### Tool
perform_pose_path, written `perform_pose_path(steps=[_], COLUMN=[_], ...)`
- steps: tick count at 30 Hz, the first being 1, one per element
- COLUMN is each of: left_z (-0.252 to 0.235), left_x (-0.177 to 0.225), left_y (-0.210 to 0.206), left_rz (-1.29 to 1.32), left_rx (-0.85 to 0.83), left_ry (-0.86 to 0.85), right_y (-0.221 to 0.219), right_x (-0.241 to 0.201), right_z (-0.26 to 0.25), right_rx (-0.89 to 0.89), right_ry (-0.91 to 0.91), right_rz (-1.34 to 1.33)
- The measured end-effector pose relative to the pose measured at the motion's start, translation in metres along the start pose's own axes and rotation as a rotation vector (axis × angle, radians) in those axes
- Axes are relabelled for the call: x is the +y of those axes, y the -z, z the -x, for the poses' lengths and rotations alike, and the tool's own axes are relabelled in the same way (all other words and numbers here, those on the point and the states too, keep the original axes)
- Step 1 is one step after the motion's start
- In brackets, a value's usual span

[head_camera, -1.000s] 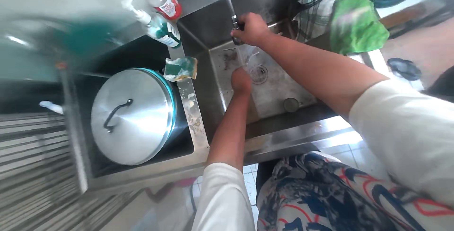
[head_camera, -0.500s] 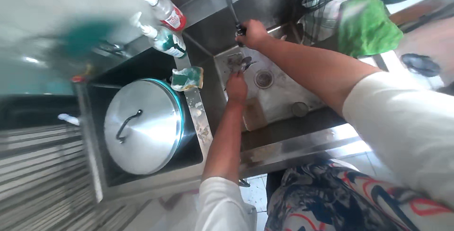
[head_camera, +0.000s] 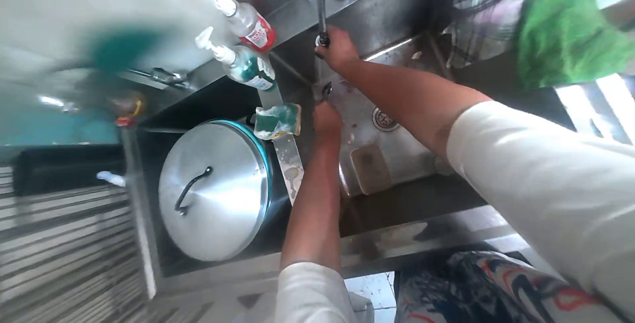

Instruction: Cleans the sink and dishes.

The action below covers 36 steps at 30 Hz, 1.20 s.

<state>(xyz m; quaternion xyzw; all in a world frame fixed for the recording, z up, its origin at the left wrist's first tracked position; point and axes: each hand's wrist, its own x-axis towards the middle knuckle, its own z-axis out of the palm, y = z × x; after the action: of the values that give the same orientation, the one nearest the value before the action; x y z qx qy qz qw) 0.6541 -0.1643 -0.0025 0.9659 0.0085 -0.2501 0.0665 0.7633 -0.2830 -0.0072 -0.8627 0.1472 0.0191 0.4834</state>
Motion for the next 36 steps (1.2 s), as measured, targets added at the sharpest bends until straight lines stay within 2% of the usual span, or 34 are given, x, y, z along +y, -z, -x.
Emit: perform_pose_path(steps=[5,9,15,19,24,29,32,36], left_z=[0.01,0.022,0.051,0.076,0.092,0.105,0.112,0.122], left_x=[-0.007,-0.004,0.001,0.004,-0.002,-0.01,-0.014,-0.026], left_y=[-0.012,-0.019,-0.024,-0.029,-0.027,-0.018,-0.018,-0.024], left_rz=[0.019,-0.006,0.07,0.095,0.098,0.113,0.097,0.117], left_rx=[-0.042,-0.082,-0.119,-0.149,-0.161,-0.147,-0.15,-0.139], left_ry=[-0.008,0.014,-0.056,-0.081,-0.058,-0.016,-0.01,-0.033], right_y=[0.013,0.046,0.099,0.128,0.143,0.119,0.087,0.037], right_x=[0.027,0.046,0.071,0.074,0.066,0.063,0.051,0.03], right_z=[-0.004,-0.003,0.001,0.004,0.02,0.018,0.021,0.021], right_rx=[0.055,0.05,0.05,0.037,0.023,0.082,0.086,0.068], right_ry=[0.06,0.061,0.141,0.127,0.091,0.044,-0.012,0.023], right_rz=[0.101,0.267,0.49,0.562,0.583,0.433,0.273,0.04])
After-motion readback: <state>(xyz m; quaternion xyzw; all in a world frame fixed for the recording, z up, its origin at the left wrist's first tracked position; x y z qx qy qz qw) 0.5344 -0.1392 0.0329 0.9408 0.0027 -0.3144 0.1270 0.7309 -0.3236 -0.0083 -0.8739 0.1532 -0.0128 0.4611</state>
